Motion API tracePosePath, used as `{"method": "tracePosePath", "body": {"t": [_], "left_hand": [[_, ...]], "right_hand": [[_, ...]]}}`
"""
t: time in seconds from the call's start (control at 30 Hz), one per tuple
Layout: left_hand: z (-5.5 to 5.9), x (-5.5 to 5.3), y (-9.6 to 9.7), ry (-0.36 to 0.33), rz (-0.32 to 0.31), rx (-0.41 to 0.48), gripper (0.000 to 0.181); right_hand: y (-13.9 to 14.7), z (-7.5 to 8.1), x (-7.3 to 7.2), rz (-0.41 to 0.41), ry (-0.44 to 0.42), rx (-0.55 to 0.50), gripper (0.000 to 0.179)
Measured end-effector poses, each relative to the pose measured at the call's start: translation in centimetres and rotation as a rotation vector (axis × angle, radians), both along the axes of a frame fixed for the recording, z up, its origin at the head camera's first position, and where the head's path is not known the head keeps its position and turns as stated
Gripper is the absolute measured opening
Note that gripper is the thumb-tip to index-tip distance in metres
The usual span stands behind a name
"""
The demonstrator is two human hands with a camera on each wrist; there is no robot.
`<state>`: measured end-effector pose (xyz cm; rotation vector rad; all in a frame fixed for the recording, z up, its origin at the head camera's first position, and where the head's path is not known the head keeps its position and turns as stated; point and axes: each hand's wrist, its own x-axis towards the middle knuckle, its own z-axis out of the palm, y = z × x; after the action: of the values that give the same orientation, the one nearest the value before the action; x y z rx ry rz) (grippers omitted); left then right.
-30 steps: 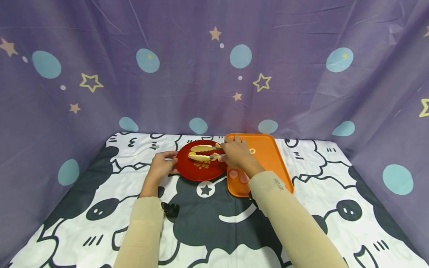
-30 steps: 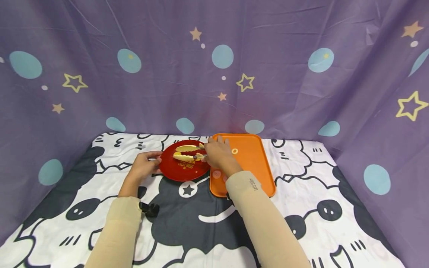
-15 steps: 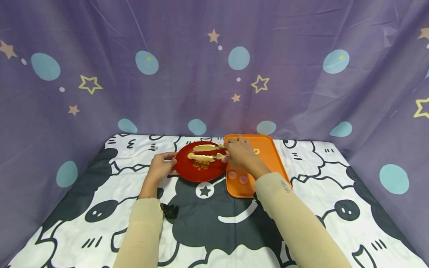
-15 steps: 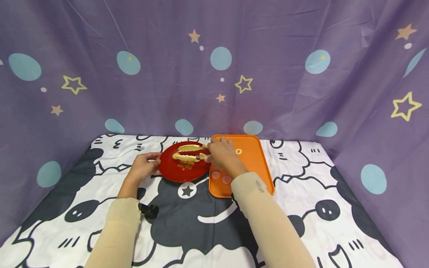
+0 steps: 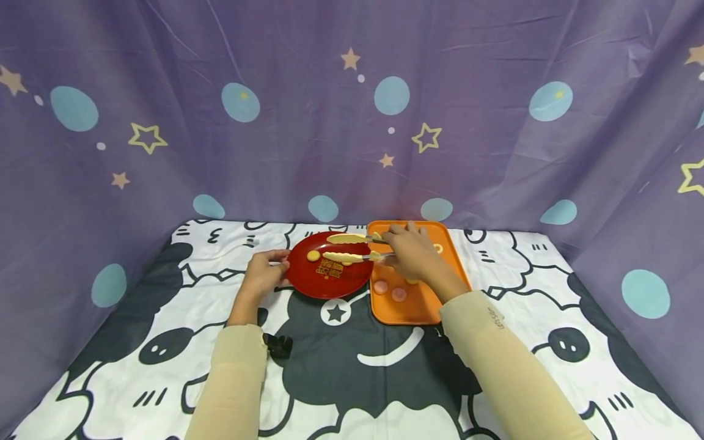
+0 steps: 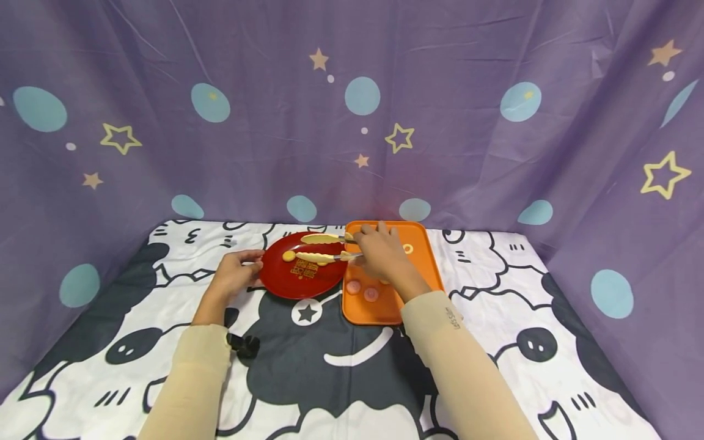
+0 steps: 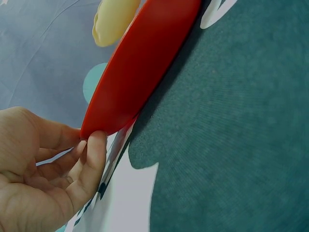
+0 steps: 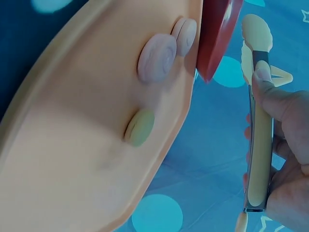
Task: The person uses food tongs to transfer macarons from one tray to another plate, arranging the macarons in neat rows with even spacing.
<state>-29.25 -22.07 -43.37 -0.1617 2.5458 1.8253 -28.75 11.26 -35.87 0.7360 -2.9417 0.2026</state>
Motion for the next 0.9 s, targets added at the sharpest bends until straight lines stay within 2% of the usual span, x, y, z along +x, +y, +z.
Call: {"method": "tracePosePath", "body": {"t": [0.5, 0.9], "left_hand": [[-0.1, 0.0, 0.0, -0.011, 0.011, -0.005, 0.037], [-0.1, -0.1, 0.0, -0.012, 0.009, -0.018, 0.036]], "right_hand": [[4.2, 0.2, 1.4, -0.001, 0.053, 0.009, 0.055], [8.3, -0.7, 2.6, -0.014, 0.090, -0.017, 0.055]]}}
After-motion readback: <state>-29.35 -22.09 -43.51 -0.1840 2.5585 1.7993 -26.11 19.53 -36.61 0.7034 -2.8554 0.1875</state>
